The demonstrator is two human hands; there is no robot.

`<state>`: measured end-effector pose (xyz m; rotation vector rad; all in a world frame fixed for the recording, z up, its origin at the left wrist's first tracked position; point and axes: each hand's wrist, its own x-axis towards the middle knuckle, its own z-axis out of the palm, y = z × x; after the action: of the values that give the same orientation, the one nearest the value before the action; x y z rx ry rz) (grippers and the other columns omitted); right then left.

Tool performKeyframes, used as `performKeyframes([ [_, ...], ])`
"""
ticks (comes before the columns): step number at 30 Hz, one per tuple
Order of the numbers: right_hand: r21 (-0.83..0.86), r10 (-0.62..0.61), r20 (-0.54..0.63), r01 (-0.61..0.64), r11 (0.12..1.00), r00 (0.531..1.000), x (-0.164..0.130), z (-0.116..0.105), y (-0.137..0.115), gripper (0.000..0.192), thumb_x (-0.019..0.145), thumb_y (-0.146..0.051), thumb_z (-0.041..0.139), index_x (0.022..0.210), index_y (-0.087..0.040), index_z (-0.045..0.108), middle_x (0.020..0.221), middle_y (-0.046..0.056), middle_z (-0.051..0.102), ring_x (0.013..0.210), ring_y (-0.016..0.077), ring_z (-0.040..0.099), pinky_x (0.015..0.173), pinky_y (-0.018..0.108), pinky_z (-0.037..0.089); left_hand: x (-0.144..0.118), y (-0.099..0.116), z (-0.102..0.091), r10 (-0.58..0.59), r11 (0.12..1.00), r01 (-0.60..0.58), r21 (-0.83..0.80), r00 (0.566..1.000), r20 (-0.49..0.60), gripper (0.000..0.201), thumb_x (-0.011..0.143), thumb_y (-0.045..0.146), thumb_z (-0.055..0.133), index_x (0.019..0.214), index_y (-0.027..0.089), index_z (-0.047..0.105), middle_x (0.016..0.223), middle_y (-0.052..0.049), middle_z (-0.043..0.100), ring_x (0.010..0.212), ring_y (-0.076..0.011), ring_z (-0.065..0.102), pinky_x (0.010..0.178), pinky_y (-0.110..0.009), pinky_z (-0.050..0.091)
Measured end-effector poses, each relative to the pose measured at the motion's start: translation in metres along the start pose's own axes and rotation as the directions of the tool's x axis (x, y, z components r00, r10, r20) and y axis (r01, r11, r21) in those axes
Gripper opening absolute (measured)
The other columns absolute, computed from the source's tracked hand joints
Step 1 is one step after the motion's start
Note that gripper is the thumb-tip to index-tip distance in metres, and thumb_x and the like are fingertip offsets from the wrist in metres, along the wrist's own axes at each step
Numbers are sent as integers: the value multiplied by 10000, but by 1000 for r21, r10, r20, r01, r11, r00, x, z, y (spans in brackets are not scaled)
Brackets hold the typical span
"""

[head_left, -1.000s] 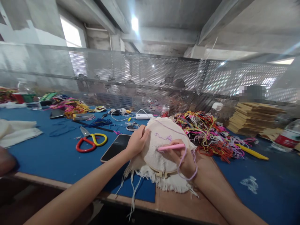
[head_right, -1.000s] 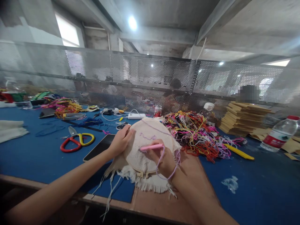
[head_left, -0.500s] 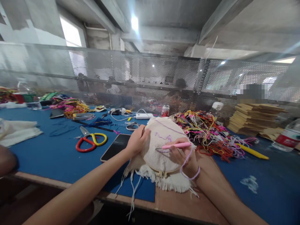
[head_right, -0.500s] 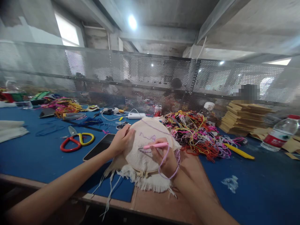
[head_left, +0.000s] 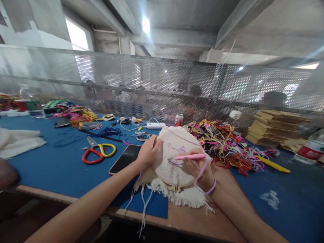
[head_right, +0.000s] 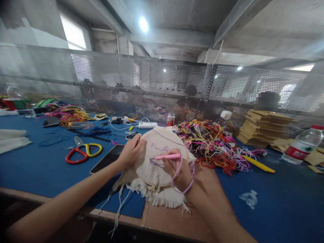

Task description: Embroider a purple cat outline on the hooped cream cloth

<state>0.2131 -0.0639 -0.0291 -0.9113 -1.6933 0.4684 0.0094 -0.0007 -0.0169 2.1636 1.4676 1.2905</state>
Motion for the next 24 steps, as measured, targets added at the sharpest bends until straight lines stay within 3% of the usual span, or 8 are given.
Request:
performKeyframes([
  [3,10,-15,54,14,1000,998,0,3,3,178,817,-362,555,898,-207,590,859,67,652,753,189,639,653,325,536,-2,3,-1,-2,1000,1,-20,1000,-7,225,881,363,345,760,197,437,631,24,471,594,-135,434,571,-243,301],
  [8,-96,-85,99,95,991,991,1,12,2,164,784,-313,622,891,-192,645,852,69,671,790,196,634,727,337,515,-4,6,-1,19,999,-20,-39,1000,-12,227,887,368,333,765,199,423,616,28,466,580,-135,428,556,-240,280],
  [11,-57,-52,112,59,997,992,0,16,2,161,785,-321,619,884,-196,641,840,67,670,787,195,638,718,325,520,-4,5,0,20,999,-20,-46,1000,-4,219,887,363,337,784,197,436,631,25,479,595,-138,443,569,-242,285],
  [15,190,43,6,-43,981,999,-1,16,4,195,822,-368,558,914,-197,559,866,58,643,758,181,648,624,306,542,-2,4,0,29,998,-29,-47,1000,4,224,891,368,334,789,199,440,656,18,496,621,-144,459,588,-245,295],
  [18,105,9,-97,1,994,995,-2,12,7,184,822,-372,550,885,-199,546,823,46,614,708,160,617,589,291,526,-3,4,-1,32,999,-32,-42,999,11,227,894,371,328,806,199,448,675,12,510,639,-150,471,598,-248,301],
  [21,22,-18,-105,21,1000,994,-1,5,10,158,812,-350,562,865,-202,559,776,38,602,692,156,583,612,304,508,-3,4,-1,33,999,-32,-33,999,11,234,896,374,320,817,199,453,679,10,513,642,-153,474,600,-250,305],
  [24,51,30,-112,-24,998,993,0,1,11,154,775,-340,613,864,-216,593,760,33,612,717,178,577,650,338,501,-3,3,-1,27,999,-27,-23,1000,14,244,895,381,315,833,197,463,686,6,522,649,-157,480,607,-251,314],
])
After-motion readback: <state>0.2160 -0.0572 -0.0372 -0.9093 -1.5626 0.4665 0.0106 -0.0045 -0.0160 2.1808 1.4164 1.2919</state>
